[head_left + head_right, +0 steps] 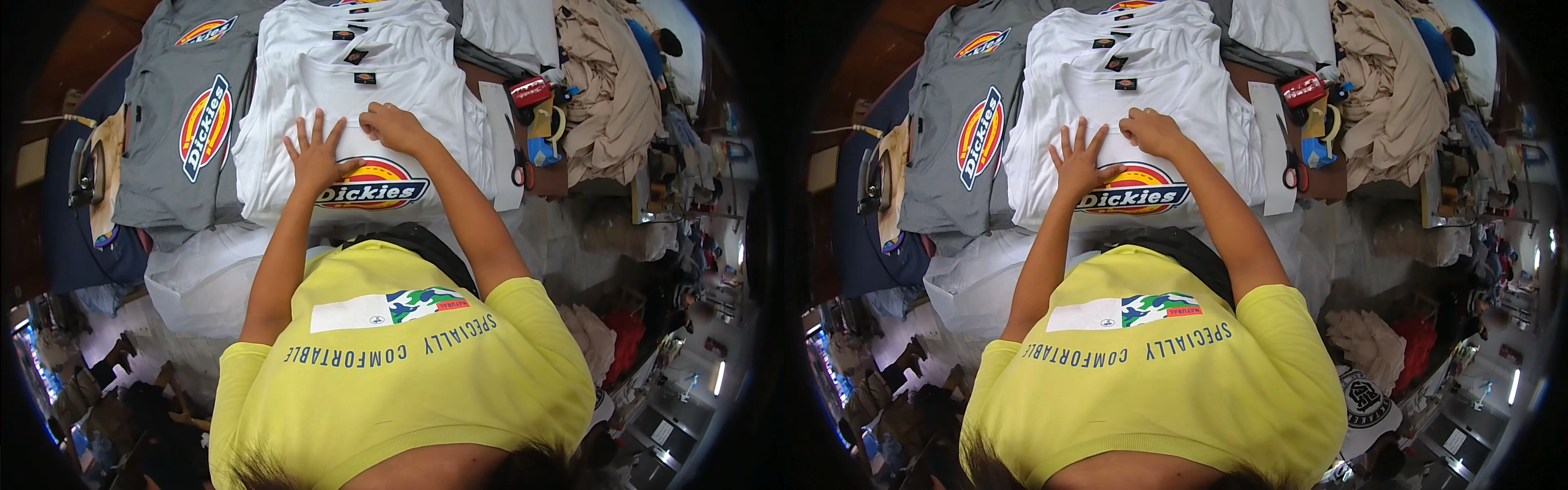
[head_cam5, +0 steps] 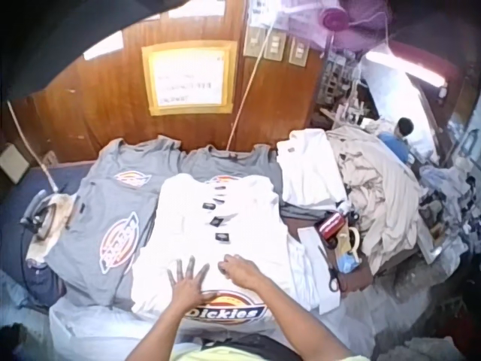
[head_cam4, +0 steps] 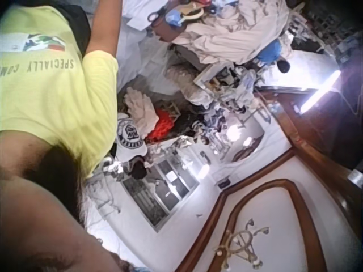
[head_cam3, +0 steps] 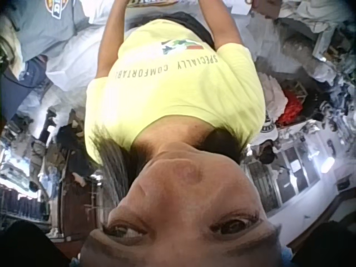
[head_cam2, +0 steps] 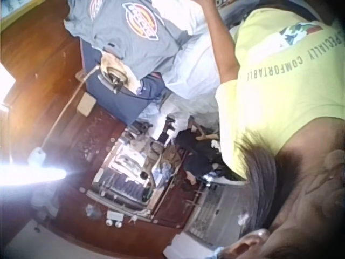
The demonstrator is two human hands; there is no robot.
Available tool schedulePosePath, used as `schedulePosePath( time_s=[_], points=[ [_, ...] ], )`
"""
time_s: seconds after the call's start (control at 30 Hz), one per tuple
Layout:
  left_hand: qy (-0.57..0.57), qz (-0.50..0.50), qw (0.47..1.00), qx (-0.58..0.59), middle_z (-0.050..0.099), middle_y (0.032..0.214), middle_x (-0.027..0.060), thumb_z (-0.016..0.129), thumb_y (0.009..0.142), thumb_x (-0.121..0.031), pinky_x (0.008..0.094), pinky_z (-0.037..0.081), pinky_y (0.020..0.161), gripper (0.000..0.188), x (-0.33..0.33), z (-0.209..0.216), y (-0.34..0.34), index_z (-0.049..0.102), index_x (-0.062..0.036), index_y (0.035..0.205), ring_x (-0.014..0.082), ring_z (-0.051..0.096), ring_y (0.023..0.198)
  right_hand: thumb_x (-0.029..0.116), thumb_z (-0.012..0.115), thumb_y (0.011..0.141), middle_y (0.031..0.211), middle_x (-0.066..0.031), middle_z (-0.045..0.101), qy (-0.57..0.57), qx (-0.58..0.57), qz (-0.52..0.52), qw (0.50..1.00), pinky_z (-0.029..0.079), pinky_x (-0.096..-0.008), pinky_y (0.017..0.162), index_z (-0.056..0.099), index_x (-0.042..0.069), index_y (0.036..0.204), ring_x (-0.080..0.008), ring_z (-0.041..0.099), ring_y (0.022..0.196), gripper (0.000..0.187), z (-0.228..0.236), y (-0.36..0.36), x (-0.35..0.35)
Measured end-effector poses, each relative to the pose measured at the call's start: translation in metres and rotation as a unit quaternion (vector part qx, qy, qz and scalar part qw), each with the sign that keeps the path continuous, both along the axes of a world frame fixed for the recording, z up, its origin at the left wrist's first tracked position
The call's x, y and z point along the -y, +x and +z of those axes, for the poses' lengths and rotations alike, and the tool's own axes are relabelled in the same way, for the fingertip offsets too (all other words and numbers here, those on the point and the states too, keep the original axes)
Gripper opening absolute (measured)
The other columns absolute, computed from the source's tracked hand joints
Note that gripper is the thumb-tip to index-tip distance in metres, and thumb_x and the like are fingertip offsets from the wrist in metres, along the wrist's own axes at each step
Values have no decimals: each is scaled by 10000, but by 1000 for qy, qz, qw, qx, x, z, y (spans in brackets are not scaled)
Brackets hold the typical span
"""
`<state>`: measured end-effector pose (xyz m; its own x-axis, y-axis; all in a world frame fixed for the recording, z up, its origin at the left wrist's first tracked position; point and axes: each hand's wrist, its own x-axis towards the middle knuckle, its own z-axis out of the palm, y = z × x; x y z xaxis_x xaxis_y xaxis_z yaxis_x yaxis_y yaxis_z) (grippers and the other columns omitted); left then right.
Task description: The person trims threads from white t-shirts using shears, folds the garments, and places them into a large plastic bag.
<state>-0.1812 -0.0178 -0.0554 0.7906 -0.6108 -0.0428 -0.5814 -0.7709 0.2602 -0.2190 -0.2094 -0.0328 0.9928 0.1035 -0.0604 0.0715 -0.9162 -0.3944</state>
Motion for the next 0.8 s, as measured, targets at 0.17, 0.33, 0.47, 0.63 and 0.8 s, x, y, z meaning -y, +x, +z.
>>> schedulePosePath(
  time_s=[0.17,0.33,0.47,0.63,0.8],
  points=[
    [-87,-3,995,42,196,1483,90,653,691,-550,621,41,1036,778,-9,-1,-3,384,-255,1359,379,90,1365,99,603,770,890,-78,554,174,120,-62,975,439,-369,764,586,86,871,-266,541,900,103,-14,-16,8],
    [-305,131,924,188,365,1303,192,677,783,-232,441,233,1033,621,-104,-19,-33,395,0,1285,340,332,1215,50,599,768,867,-122,542,106,282,-221,927,419,-356,778,574,21,863,-311,531,847,103,-15,-121,38],
    [-321,308,896,-13,482,1187,136,667,810,-188,355,343,949,521,-201,-85,-52,425,15,1224,246,442,1106,119,642,814,899,-62,554,194,312,-464,806,429,-301,702,551,31,966,-173,530,812,198,-54,-222,46],
    [-486,350,712,-367,547,1153,86,637,841,-141,278,359,926,422,-199,-85,-61,471,-12,1207,150,504,1031,165,715,774,1029,-76,527,400,157,-516,741,454,-283,735,480,29,1090,-140,534,853,417,-97,-257,28],
    [-449,321,731,-402,582,1054,14,618,861,-188,201,350,773,415,-208,-96,-49,465,-52,1222,65,496,861,176,742,749,1070,-111,504,476,176,-501,701,471,-292,763,440,24,1114,-161,549,847,498,-115,-260,29]
  ],
)
